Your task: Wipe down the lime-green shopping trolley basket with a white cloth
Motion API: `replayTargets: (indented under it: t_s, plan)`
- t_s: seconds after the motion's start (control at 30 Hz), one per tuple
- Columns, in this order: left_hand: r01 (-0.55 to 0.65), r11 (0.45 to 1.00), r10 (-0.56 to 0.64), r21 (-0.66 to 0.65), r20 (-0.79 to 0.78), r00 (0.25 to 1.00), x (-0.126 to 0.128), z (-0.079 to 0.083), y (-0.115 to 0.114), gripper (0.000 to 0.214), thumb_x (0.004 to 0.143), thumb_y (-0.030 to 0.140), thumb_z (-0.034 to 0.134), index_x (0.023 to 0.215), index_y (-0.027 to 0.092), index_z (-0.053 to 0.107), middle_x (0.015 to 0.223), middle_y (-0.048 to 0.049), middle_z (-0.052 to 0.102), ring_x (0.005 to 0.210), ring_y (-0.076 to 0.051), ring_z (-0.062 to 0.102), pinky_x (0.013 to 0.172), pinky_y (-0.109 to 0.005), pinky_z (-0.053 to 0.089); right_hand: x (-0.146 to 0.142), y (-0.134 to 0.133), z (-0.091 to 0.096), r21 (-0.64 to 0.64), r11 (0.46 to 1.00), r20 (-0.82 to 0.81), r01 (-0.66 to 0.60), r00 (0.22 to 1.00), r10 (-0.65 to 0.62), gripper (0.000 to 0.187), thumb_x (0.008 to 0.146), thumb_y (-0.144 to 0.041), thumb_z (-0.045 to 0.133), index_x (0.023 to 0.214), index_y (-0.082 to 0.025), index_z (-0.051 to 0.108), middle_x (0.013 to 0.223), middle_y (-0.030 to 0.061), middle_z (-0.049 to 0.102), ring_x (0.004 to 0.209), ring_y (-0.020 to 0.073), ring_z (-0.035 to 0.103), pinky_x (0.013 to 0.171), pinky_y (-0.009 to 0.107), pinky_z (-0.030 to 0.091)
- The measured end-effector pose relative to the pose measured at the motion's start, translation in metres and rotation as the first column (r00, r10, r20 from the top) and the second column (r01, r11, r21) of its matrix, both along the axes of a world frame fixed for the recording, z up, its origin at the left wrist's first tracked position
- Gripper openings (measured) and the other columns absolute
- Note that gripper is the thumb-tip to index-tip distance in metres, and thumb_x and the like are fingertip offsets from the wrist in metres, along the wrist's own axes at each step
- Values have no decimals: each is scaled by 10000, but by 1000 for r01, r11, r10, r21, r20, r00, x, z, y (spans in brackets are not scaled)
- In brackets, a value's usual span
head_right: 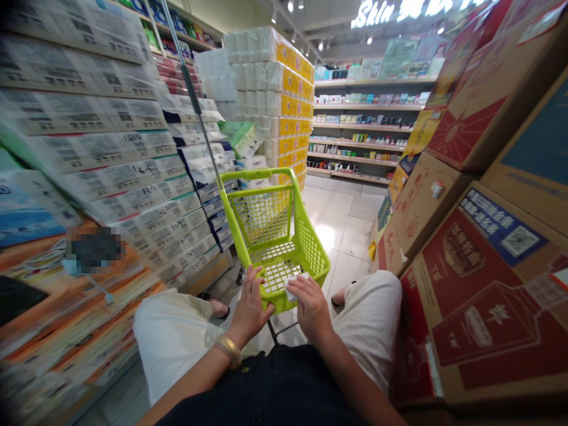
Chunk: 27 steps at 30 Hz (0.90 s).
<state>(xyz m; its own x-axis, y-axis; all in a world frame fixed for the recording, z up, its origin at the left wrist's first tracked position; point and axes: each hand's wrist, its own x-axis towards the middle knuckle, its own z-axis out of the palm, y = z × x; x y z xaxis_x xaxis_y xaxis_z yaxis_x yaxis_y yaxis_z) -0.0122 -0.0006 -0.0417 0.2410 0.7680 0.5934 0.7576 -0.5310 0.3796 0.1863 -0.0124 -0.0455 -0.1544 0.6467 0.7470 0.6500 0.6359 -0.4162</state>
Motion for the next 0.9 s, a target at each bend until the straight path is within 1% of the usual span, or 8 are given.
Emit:
replayTargets:
  t_s: [0.1,0.27,0.33,0.5,0.57,0.63,0.8,0.9]
  plan:
    - [5,1000,-5,1,-6,1000,-4,-1,4,519,677,77,589,1138,202,385,1452,-175,386,1489,-350,196,1148,-594,358,-4,0,0,-12,998,43,-63,997,63,486,843,-31,427,1167,-277,693,1181,38,725,1185,197,632,1066,465,472]
    - [23,999,-24,-23,-23,999,-11,0,9,521,673,88,609,1131,200,388,1451,-175,387,1493,-355,181,1148,-588,359,25,14,-2,12,985,-62,172,983,-171,448,827,-33,424,1067,-251,733,1126,52,742,1143,227,652,1072,513,451]
    - [29,999,-30,-31,-31,999,-13,0,11,529,672,91,617,1139,198,391,1440,-175,401,1492,-351,188,1144,-580,367,27,16,-4,16,976,-80,217,973,-215,444,819,-29,421,1045,-244,738,1116,56,745,1138,234,653,1072,521,445]
    - [42,998,-44,-39,-58,997,-17,1,18,551,667,104,639,1148,206,389,1431,-166,415,1484,-348,221,1141,-579,369,-1,10,-6,12,999,-4,33,999,-33,484,819,-27,437,1146,-265,703,1174,40,727,1188,210,629,1094,480,436]
    - [48,998,-51,-42,-69,996,-19,1,21,554,669,106,645,1148,202,383,1430,-171,413,1479,-354,229,1145,-580,362,-4,10,-6,9,1000,20,-9,1000,8,493,829,-26,434,1173,-270,690,1195,38,719,1207,203,618,1092,468,441]
    - [56,997,-60,-49,-79,995,-22,2,24,549,673,112,652,1144,195,384,1426,-178,415,1477,-362,229,1148,-578,359,6,14,-6,10,1000,12,29,999,-30,488,830,-26,432,1160,-269,696,1190,40,720,1195,205,625,1087,473,445]
    - [65,996,-70,-55,-85,994,-25,2,28,531,682,123,655,1143,195,404,1422,-170,419,1478,-359,228,1156,-577,348,29,22,-6,28,974,-79,225,972,-222,444,831,-29,413,1062,-237,729,1130,62,741,1159,248,646,1055,539,450]
    - [60,997,-64,-50,-82,995,-25,2,30,531,683,119,646,1151,196,406,1425,-167,420,1480,-352,227,1149,-574,360,13,16,-7,26,988,-55,154,987,-152,463,818,-18,422,1094,-244,717,1144,56,738,1164,232,645,1068,514,448]
